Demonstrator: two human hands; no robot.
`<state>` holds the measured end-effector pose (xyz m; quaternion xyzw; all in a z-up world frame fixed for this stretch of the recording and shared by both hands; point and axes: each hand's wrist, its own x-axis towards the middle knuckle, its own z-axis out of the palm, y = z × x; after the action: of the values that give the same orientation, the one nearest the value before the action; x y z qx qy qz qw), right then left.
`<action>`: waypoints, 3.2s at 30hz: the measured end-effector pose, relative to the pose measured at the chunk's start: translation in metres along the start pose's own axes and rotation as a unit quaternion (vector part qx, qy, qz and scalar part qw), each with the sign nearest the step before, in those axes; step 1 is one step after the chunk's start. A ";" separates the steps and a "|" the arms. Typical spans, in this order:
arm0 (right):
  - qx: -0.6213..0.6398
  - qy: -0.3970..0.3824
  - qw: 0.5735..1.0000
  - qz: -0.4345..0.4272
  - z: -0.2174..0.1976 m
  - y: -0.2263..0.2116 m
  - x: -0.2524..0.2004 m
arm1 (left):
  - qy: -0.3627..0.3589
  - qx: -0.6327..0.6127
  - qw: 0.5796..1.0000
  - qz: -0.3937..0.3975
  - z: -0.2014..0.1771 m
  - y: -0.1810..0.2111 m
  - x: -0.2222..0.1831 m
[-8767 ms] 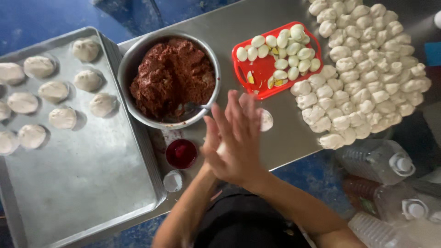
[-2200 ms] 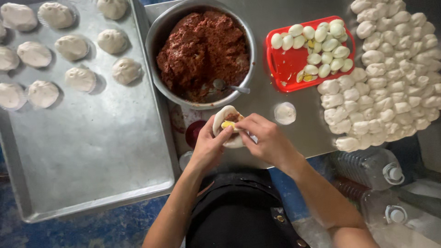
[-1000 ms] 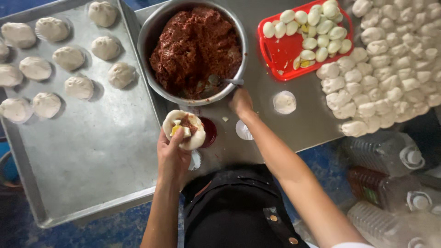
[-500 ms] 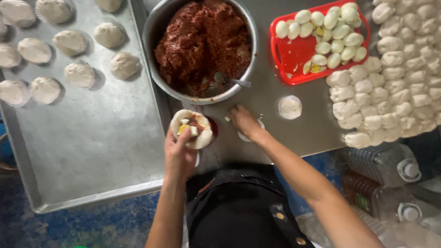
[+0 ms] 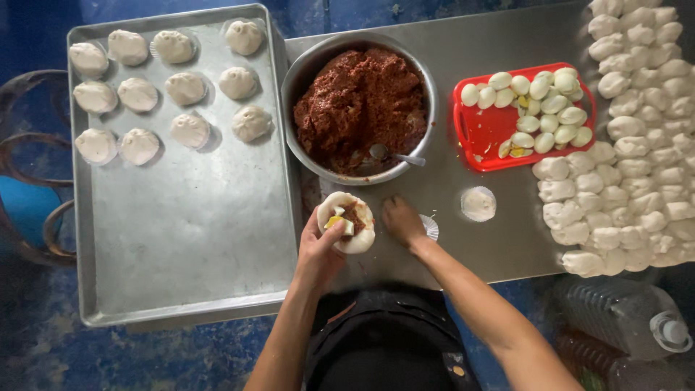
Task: The person fills dough wrappers with a meat mixture and egg pieces, pinches the dough closed, and places them onto a tray.
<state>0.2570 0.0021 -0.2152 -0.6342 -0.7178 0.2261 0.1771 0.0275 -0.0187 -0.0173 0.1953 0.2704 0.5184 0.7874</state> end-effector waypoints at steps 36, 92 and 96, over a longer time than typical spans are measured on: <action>0.431 0.004 0.893 0.129 -0.209 -0.136 -0.039 | -0.057 -0.086 0.990 0.095 0.054 -0.016 0.024; 0.267 0.041 0.959 -0.088 -0.273 -0.048 -0.054 | -0.069 0.266 0.955 -0.114 0.121 -0.067 0.047; 0.163 0.088 0.955 -0.233 -0.270 -0.048 -0.063 | -0.099 0.320 0.933 -0.130 0.125 -0.068 0.046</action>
<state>0.3713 -0.0378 0.0392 -0.4297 -0.7803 0.2359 0.3884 0.1693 -0.0062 0.0298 0.4502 0.3660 0.2761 0.7663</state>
